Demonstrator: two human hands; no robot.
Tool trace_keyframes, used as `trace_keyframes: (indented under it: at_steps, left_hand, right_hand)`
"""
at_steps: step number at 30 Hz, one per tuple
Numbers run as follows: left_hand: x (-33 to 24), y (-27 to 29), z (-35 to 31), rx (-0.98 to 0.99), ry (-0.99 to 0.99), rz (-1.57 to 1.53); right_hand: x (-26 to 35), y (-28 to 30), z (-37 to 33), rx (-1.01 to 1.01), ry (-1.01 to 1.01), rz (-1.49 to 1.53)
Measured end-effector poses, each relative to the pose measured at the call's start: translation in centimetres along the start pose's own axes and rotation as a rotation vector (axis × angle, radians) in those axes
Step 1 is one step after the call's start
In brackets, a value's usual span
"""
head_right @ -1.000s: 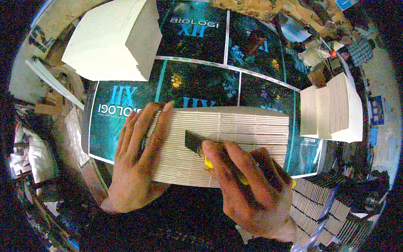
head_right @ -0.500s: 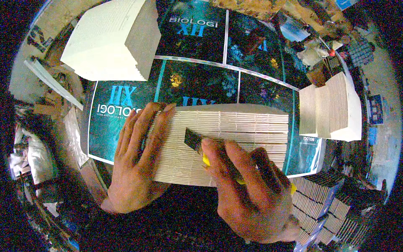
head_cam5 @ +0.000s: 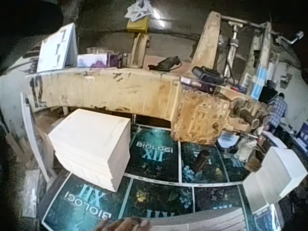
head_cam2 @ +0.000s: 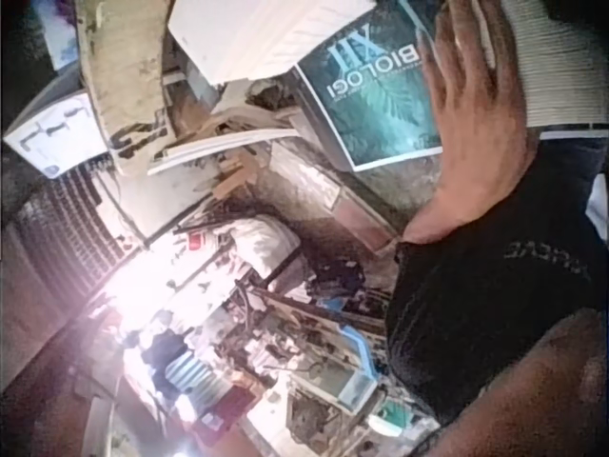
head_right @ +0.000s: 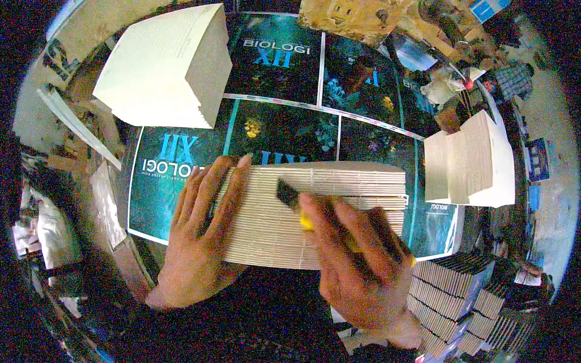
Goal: The person cuts along the spine of paper signatures using a utility knife and separates the folded booklets by hand.
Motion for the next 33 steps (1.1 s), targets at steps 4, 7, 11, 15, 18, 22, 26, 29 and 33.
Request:
trace_keyframes:
  at_steps: [4, 7, 11, 15, 18, 22, 26, 29, 33]
  left_hand:
    - [-0.1, 0.2, 0.2, 0.019, -0.008, -0.012]
    - [-0.1, 0.2, 0.3, 0.051, -0.009, -0.008]
    - [-0.1, 0.1, 0.2, 0.029, 0.0, 0.0]
    - [-0.1, 0.2, 0.4, 0.056, 0.01, -0.02]
    - [-0.1, 0.1, 0.4, 0.056, 0.001, -0.013]
    - [-0.1, 0.2, 0.3, 0.048, 0.001, -0.014]
    - [-0.1, 0.4, 0.4, 0.068, 0.013, 0.033]
    - [-0.4, 0.5, 0.6, 0.06, 0.006, 0.048]
    - [-0.7, 0.4, 0.6, 0.051, -0.021, 0.091]
  right_hand:
    - [0.1, 0.1, 0.7, 0.024, 0.008, -0.007]
    - [0.4, 0.1, 0.7, 0.087, -0.013, 0.039]
    - [0.5, 0.0, 1.1, 0.1, 0.018, 0.025]
    - [0.4, -0.1, 1.1, 0.109, 0.021, 0.012]
    - [0.6, -0.1, 1.0, 0.102, 0.027, -0.015]
    - [0.9, -0.3, 1.0, 0.082, 0.033, -0.048]
    - [1.1, -0.6, 0.9, 0.065, 0.051, -0.064]
    - [1.4, -0.7, 0.4, 0.042, 0.003, -0.137]
    - [1.6, -0.6, 0.0, 0.047, -0.007, -0.17]
Point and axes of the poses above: each hand's wrist, its own z-axis towards the middle knuckle, its own y-axis out of the back of the hand, x = y × z, the point moved 7 cm from there along z, towards the middle knuckle, and after that the axes turned 1 degree about -z, right-handed, at the moved point
